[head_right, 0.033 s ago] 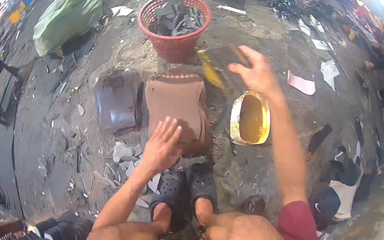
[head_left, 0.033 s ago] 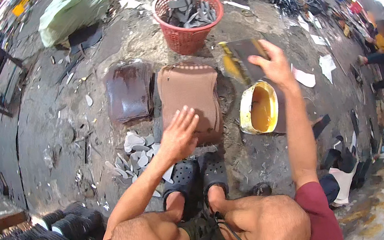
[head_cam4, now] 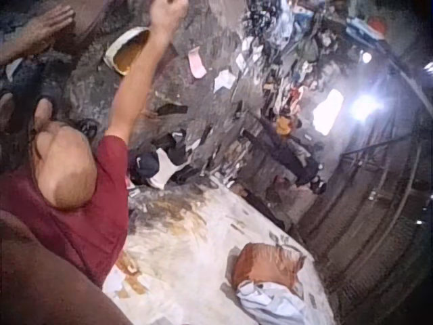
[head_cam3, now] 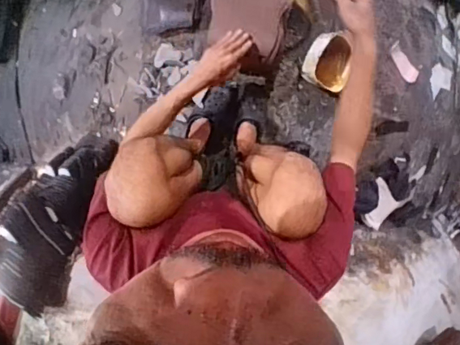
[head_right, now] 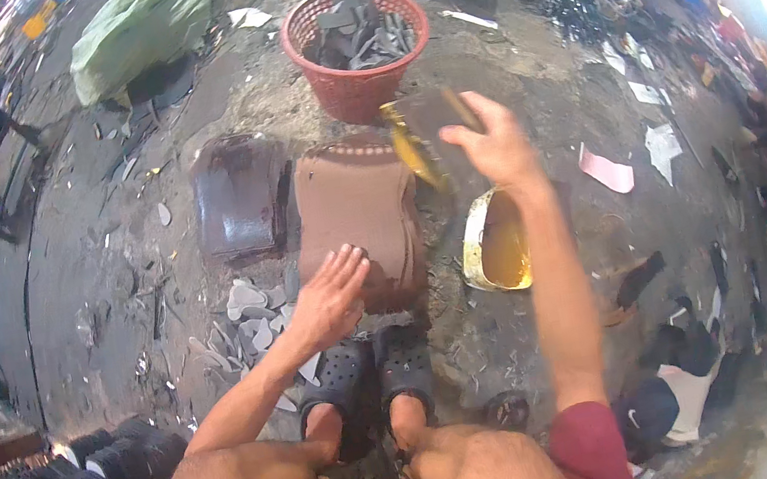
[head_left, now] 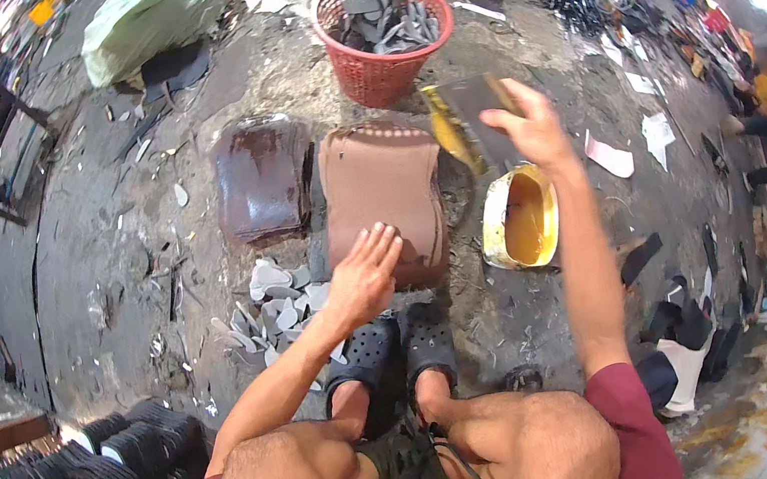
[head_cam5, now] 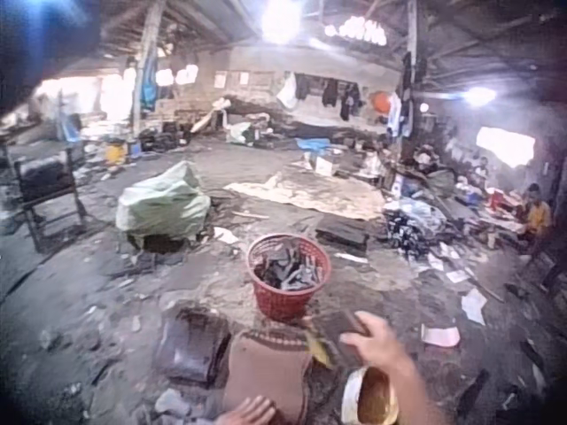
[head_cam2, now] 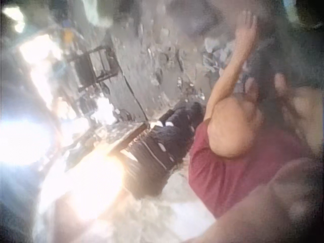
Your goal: The person applies a yellowish adhesive to a brown shoe sole using a brush. They repeatedly dip the brush into a container and spread the glue across the sole surface, then set the sole aside.
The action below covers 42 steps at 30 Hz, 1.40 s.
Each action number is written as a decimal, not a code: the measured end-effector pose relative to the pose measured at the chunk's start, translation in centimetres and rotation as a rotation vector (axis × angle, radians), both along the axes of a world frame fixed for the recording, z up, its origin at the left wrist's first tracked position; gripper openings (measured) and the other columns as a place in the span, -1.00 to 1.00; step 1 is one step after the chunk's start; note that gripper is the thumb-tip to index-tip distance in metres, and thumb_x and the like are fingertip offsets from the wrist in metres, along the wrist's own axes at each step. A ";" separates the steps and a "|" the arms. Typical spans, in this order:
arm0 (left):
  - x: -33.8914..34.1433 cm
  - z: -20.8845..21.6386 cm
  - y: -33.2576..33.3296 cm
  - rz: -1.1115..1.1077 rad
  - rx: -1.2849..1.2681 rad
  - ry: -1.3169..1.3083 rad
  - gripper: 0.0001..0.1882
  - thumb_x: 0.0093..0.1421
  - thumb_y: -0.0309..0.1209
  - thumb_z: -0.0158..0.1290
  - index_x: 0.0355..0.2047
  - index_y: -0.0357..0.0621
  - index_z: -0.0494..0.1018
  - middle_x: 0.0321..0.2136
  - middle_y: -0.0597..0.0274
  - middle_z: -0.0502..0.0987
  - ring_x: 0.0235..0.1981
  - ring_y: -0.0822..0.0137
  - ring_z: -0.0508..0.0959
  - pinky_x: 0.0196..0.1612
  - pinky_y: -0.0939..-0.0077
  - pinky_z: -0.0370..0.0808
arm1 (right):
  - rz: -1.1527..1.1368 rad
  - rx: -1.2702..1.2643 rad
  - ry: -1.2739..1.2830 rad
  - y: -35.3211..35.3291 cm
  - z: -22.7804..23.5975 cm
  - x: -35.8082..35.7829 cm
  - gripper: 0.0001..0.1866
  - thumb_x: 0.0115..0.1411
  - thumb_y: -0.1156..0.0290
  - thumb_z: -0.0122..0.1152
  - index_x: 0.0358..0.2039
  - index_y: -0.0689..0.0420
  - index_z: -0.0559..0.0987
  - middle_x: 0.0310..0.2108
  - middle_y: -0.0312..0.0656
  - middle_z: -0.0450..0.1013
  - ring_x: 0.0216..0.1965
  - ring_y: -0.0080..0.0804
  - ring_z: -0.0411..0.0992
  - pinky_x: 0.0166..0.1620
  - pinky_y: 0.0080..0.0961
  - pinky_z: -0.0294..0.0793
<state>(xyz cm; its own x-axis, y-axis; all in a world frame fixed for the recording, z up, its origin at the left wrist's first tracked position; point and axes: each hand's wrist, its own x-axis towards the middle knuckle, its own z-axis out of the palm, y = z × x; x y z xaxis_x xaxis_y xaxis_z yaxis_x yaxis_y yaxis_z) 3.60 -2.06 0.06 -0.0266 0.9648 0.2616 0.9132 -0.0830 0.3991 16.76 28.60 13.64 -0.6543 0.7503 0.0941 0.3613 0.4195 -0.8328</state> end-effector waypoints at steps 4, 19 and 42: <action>1.6 -1.7 0.5 0.018 0.020 0.060 -0.33 0.01 -0.54 0.11 0.22 -0.32 0.37 0.31 -0.05 0.36 0.39 0.05 0.30 0.44 0.11 0.22 | -0.033 -0.277 -0.003 -1.0 -8.0 -6.1 -0.46 0.08 0.28 0.36 0.03 0.32 0.55 -0.04 0.05 0.59 0.01 -0.21 0.53 0.11 -0.34 0.46; 1.1 -1.7 0.6 0.020 -0.050 0.133 -0.35 0.11 -0.48 0.04 0.26 -0.37 0.32 0.35 -0.09 0.27 0.43 0.01 0.20 0.47 0.12 0.16 | 0.440 0.471 -0.626 -4.6 -6.5 -17.8 -0.65 0.17 0.33 0.19 -0.01 0.06 0.56 -0.15 0.06 0.61 -0.06 0.14 0.57 -0.02 0.04 0.55; 3.3 -2.2 -0.9 -0.038 0.144 -0.164 -0.31 0.02 -0.45 0.12 0.23 -0.29 0.35 0.22 -0.10 0.41 0.32 -0.08 0.36 0.35 0.05 0.35 | 0.661 0.616 -0.503 -15.5 -8.3 -9.5 -0.67 0.16 0.42 0.15 -0.05 -0.11 0.63 -0.36 -0.09 0.63 -0.29 -0.04 0.65 -0.28 -0.04 0.61</action>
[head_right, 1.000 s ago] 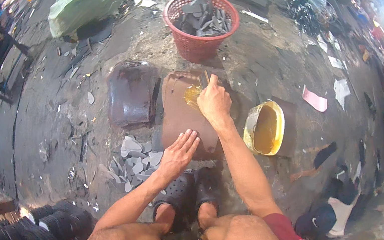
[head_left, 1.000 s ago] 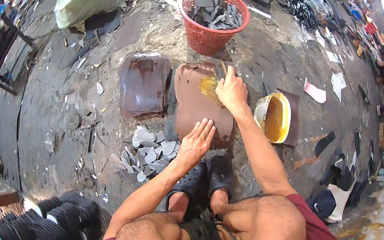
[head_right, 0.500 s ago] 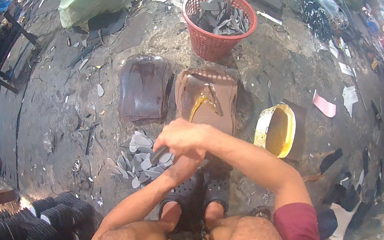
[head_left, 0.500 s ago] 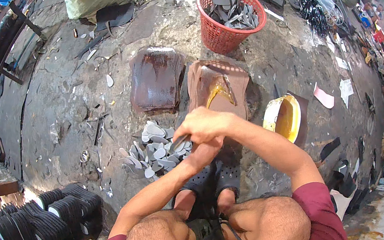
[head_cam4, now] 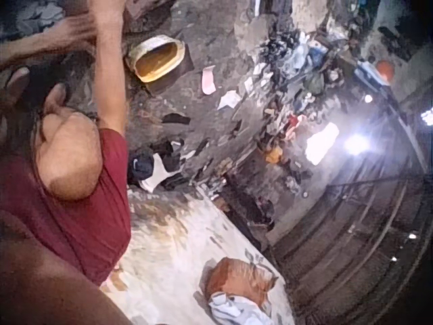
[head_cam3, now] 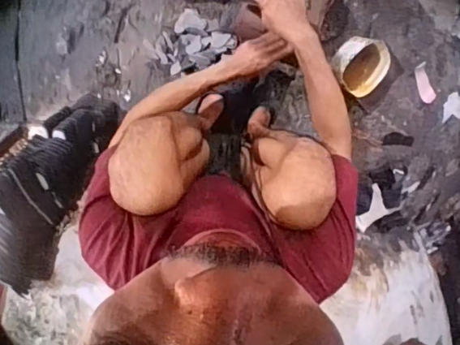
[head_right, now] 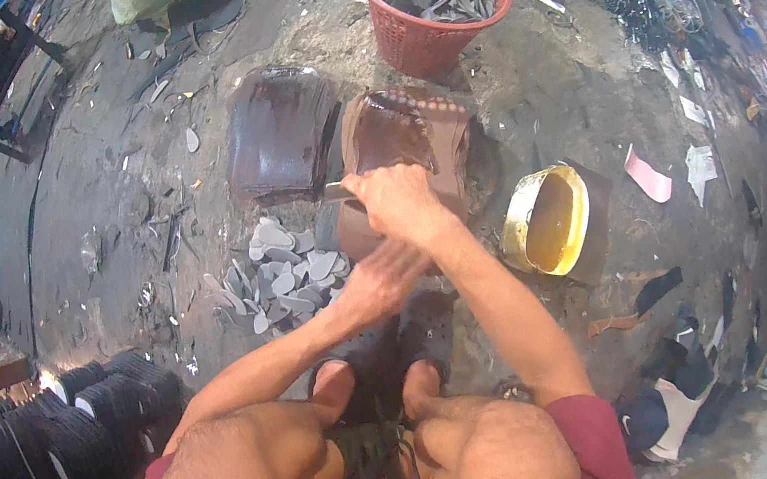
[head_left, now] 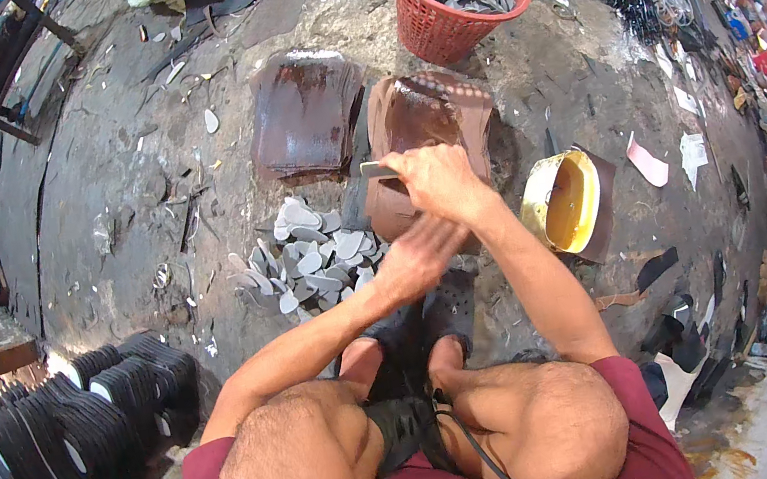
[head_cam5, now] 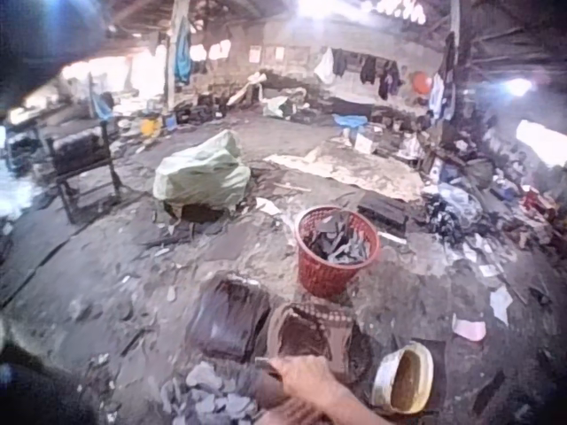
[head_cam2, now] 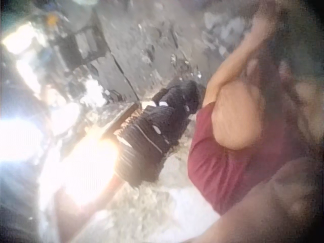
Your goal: The person applies a yellowish adhesive to a brown shoe sole using a brush. They repeatedly dip the brush into a container and spread the glue across the sole surface, then set the sole aside.
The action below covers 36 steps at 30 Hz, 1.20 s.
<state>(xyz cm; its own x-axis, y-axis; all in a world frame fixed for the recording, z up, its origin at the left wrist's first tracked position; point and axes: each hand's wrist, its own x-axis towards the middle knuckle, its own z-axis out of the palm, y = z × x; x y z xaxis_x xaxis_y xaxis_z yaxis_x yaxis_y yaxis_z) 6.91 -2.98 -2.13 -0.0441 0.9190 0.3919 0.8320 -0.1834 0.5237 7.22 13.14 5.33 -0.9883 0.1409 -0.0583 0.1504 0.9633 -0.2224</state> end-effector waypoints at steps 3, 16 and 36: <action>3.1 -1.6 -1.5 -0.224 -0.053 -0.035 -0.48 0.06 -0.41 0.11 0.08 -0.26 0.46 0.09 -0.11 0.50 0.22 -0.10 0.45 0.27 0.03 0.42 | 0.046 0.017 0.088 -3.3 -0.4 1.7 -0.69 0.17 0.41 0.17 -0.05 -0.01 0.59 -0.33 -0.15 0.62 -0.26 -0.13 0.65 -0.29 -0.09 0.63; 0.5 1.7 2.6 0.048 -0.111 0.182 -0.36 0.09 -0.48 0.05 0.24 -0.27 0.36 0.36 -0.03 0.28 0.39 0.11 0.30 -0.14 0.37 0.67 | -0.078 -0.349 0.618 5.2 7.9 3.6 -0.58 -0.03 0.57 0.32 -0.10 -0.01 0.66 -0.15 -0.24 0.65 -0.12 -0.15 0.61 -0.03 -0.27 0.58; -0.1 0.9 3.2 0.116 -0.165 0.235 -0.49 0.08 -0.53 0.08 0.10 -0.22 0.51 0.22 0.08 0.49 0.29 0.23 0.46 -0.20 0.40 0.68 | 0.358 -0.048 0.008 17.8 -0.7 -7.2 -0.51 -0.15 0.55 0.20 -0.23 -0.29 0.77 -0.17 -0.21 0.65 0.02 -0.15 0.55 0.23 -0.17 0.37</action>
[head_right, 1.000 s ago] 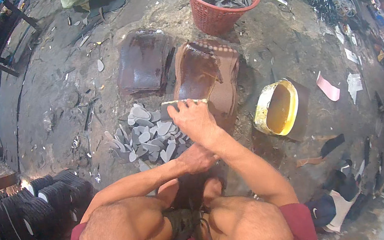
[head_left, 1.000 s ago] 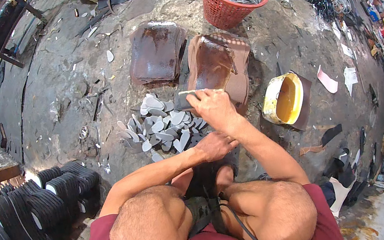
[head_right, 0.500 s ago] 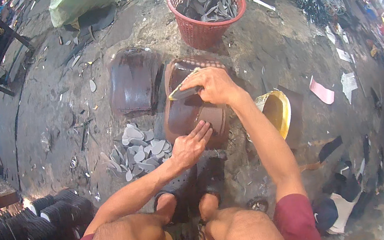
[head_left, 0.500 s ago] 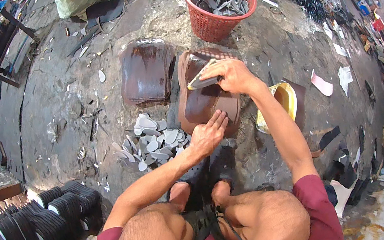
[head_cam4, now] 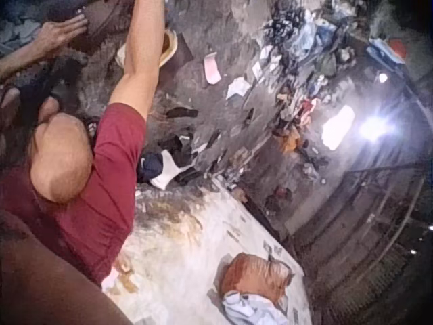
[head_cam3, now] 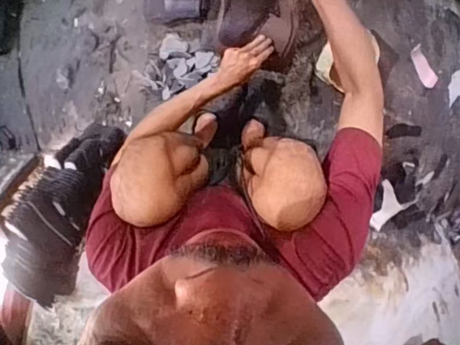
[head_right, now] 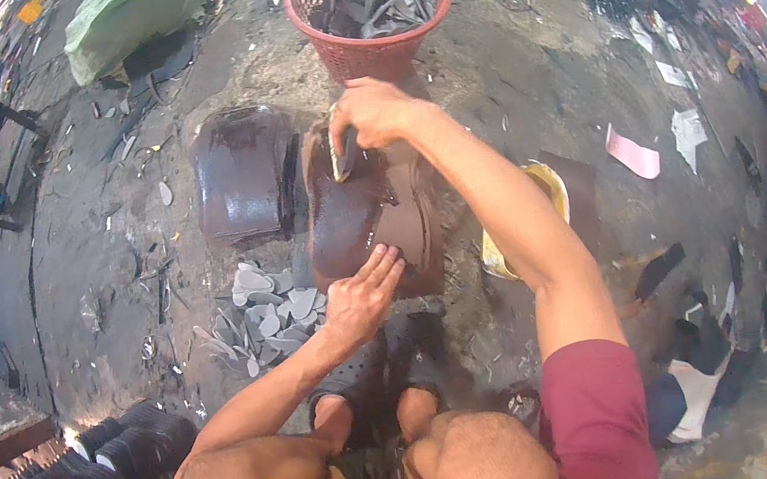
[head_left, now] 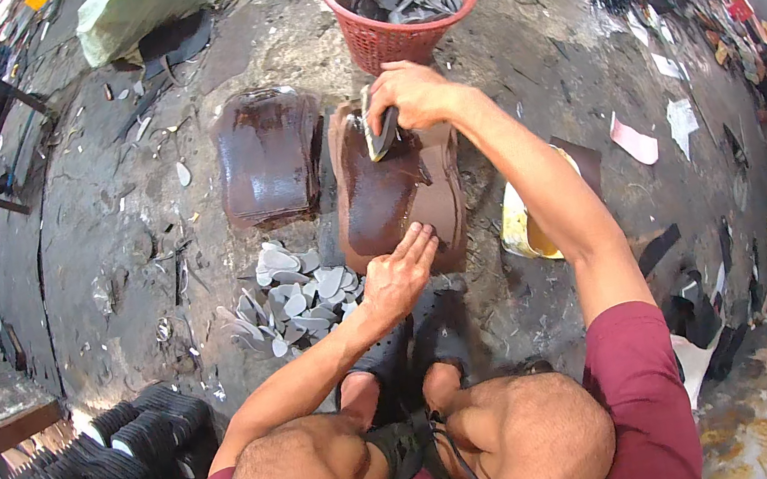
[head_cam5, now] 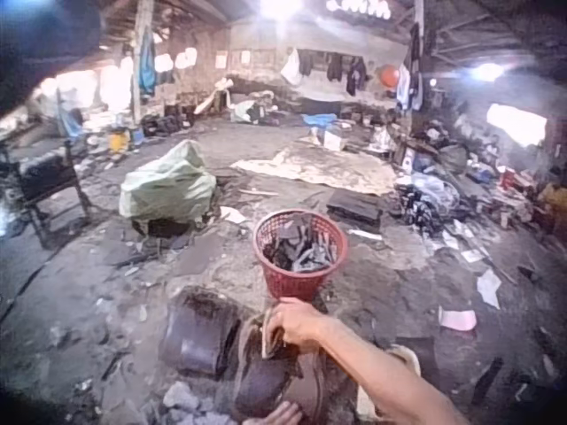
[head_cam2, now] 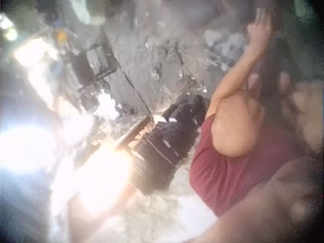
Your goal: The person applies a yellowish adhesive to a brown shoe sole using a brush. They repeatedly dip the brush into a container and spread the glue across the sole surface, then set the sole aside.
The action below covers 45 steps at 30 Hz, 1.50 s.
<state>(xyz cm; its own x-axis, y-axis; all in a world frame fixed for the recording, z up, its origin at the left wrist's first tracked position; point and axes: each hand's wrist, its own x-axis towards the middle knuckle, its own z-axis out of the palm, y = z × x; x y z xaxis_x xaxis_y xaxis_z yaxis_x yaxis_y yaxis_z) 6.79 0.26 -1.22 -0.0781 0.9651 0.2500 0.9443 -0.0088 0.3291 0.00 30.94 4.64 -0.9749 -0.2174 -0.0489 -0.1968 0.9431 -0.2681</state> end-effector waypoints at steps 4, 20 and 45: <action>-0.2 0.0 -0.1 0.013 -0.020 -0.030 -0.50 0.09 -0.53 0.09 0.10 -0.20 0.52 0.21 0.11 0.51 0.26 0.23 0.49 -0.12 0.38 0.68 | -0.385 -0.025 -0.280 2.4 3.1 4.8 -0.45 -0.10 0.55 0.14 -0.14 -0.33 0.74 -0.19 -0.19 0.66 -0.01 -0.15 0.57 0.09 -0.16 0.50; -1.0 0.9 -0.2 0.076 -0.041 -0.059 -0.46 0.02 -0.58 0.11 0.09 -0.15 0.51 0.22 0.13 0.48 0.29 0.20 0.45 -0.20 0.36 0.70 | -0.384 0.224 0.182 -13.5 0.7 14.1 -0.57 -0.02 0.41 0.21 -0.06 -0.05 0.65 -0.28 -0.18 0.62 -0.27 -0.14 0.59 -0.17 -0.16 0.61; -4.1 -2.7 -5.9 0.759 0.139 -0.937 -0.53 0.18 -0.59 0.03 0.11 -0.12 0.59 -0.07 0.10 0.63 -0.03 0.27 0.61 0.06 0.45 0.50 | -0.539 -0.027 0.137 -18.3 1.3 17.3 -0.56 0.13 0.47 0.14 0.02 -0.21 0.65 -0.05 -0.29 0.61 -0.05 -0.21 0.58 -0.09 -0.19 0.62</action>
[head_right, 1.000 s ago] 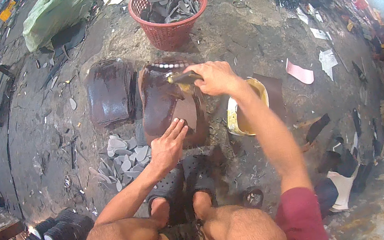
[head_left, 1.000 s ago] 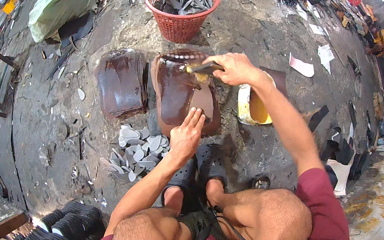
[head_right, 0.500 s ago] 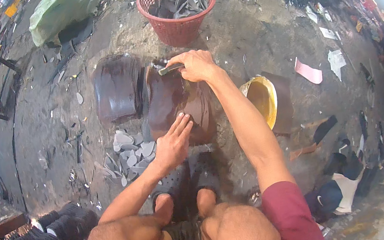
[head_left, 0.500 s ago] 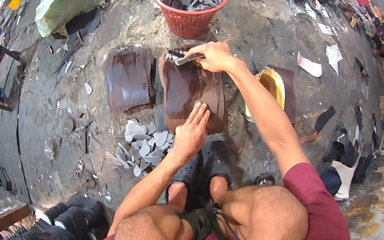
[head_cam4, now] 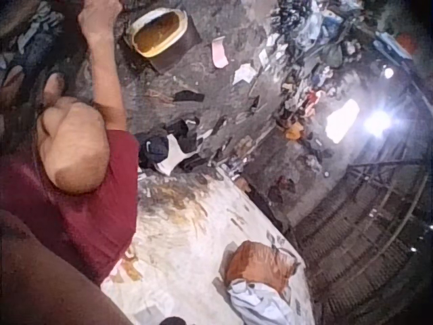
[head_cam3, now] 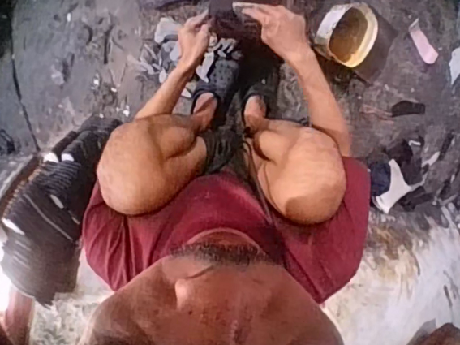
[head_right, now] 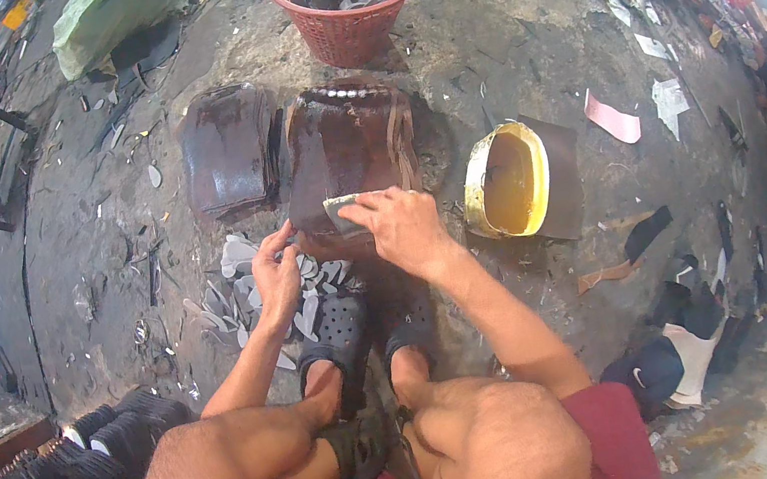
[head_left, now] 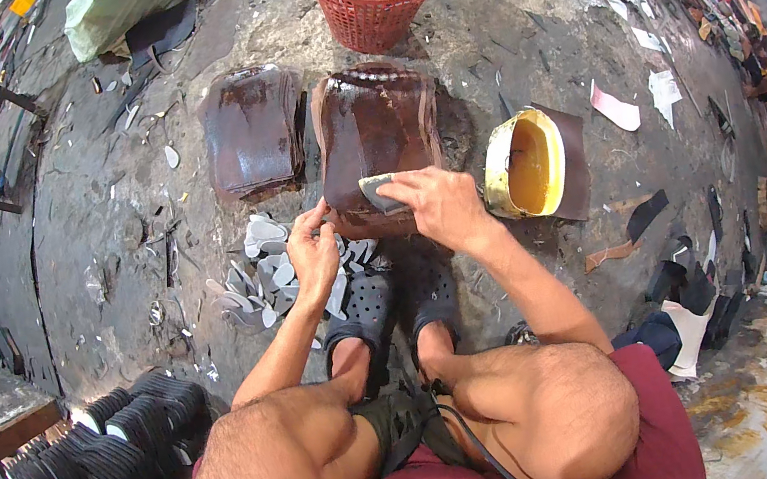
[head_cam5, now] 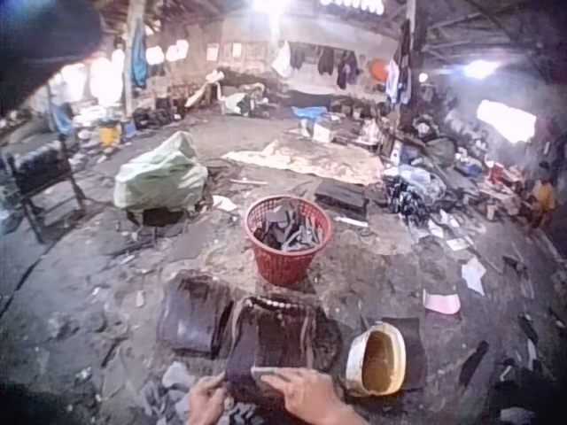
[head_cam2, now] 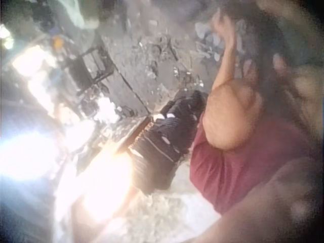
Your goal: The person applies a yellowish adhesive to a brown shoe sole using a brush. They repeatedly dip the brush into a container and spread the glue across the sole surface, then set the sole aside.
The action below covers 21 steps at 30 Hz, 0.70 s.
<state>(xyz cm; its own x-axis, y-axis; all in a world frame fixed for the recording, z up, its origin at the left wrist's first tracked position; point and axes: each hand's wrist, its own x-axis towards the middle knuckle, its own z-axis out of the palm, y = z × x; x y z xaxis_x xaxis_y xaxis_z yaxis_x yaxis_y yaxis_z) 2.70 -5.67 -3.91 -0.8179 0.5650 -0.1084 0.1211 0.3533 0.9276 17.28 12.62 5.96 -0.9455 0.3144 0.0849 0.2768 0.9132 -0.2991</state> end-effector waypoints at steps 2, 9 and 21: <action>0.0 0.4 0.3 -0.001 0.006 -0.003 -0.52 0.17 -0.60 0.02 0.12 -0.12 0.58 -0.08 0.10 0.63 -0.04 0.28 0.62 0.05 0.44 0.51 | 0.026 0.112 0.128 -0.9 -1.7 1.3 -0.56 0.13 0.46 0.16 0.03 -0.20 0.65 0.00 -0.31 0.58 0.01 -0.25 0.55 -0.04 -0.24 0.61; 0.1 1.3 0.0 -0.008 0.004 -0.134 -0.54 0.22 -0.61 0.03 0.15 -0.18 0.55 -0.08 0.15 0.63 -0.05 0.38 0.58 0.07 0.49 0.46 | 0.079 0.240 0.145 -3.5 -3.0 3.5 -0.50 0.08 0.46 0.19 0.08 -0.20 0.63 0.04 -0.27 0.56 0.08 -0.23 0.51 0.05 -0.25 0.57; -0.3 6.2 3.0 0.175 0.271 -0.528 -0.68 0.10 -0.48 0.39 -0.20 -0.23 0.50 -0.31 0.23 0.63 -0.31 0.47 0.59 -0.22 0.55 0.54 | -0.324 -0.678 0.658 2.1 7.9 4.9 -0.62 0.28 0.52 0.27 0.12 0.24 0.55 0.02 -0.14 0.57 -0.02 -0.43 0.52 0.06 -0.46 0.51</action>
<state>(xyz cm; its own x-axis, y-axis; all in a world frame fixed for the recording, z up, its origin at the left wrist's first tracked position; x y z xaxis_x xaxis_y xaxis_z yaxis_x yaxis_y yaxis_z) 2.40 -2.67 2.27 -0.7761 0.4912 -0.3954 -0.4174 0.0698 0.9060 22.16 14.68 13.91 -0.6346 0.7249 0.2681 0.0741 0.4023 -0.9125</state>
